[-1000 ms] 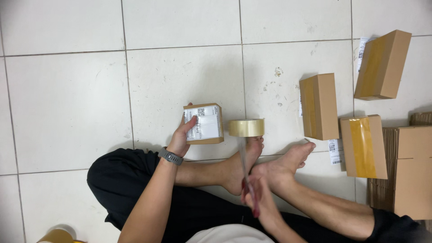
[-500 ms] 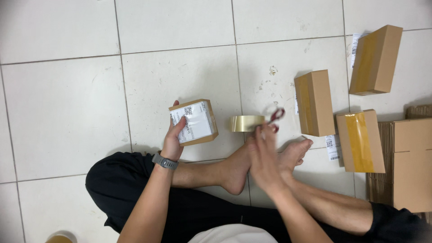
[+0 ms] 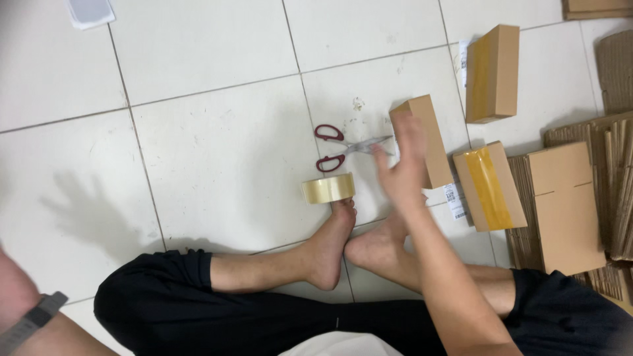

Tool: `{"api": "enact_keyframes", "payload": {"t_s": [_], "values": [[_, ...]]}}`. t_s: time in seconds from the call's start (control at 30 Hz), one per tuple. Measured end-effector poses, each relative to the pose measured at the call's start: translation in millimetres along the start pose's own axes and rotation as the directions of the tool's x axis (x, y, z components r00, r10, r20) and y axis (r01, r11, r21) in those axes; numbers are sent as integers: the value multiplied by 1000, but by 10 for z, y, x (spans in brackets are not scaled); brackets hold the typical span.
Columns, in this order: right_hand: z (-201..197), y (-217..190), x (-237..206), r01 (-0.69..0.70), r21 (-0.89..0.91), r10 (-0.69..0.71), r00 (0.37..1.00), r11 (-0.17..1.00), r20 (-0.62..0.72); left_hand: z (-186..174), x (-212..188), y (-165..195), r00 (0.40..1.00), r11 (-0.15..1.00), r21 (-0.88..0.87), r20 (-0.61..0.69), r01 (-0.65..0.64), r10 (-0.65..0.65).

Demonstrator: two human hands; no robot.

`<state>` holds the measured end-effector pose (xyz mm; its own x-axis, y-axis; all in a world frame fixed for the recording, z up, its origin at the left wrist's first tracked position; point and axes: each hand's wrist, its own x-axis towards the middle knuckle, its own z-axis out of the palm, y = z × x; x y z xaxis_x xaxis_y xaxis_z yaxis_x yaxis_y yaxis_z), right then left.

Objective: The person sits on the floor and packs small items into cardboard boxes. They use a tape dispenser to seal the boxes, then apply shipping labels and cover them with clear tape using scissors to cut the tape.

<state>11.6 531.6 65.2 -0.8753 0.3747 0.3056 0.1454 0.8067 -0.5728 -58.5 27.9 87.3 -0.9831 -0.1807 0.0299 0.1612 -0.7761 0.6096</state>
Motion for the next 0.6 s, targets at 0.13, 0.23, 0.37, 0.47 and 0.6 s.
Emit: {"api": "enact_keyframes", "payload": {"t_s": [0.13,0.23,0.37,0.47,0.6], "values": [[-301,940,333,-377,-344,440,889,860,126,286,11,-252,999,969,246,-29,-26,34],[-282,855,228,-367,200,356,930,909,89,791,-167,-939,962,637,761,71,119,-265],[92,145,-9,-377,689,117,912,619,394,1230,-472,-1823,717,585,811,397,18,-573],[242,160,94,-307,634,-32,885,710,465,1183,-485,-2076,783,639,763,340,94,-521],[112,1008,406,-114,-121,152,912,986,382,797,-268,-2000,754,245,941,-17,234,-657]]}}
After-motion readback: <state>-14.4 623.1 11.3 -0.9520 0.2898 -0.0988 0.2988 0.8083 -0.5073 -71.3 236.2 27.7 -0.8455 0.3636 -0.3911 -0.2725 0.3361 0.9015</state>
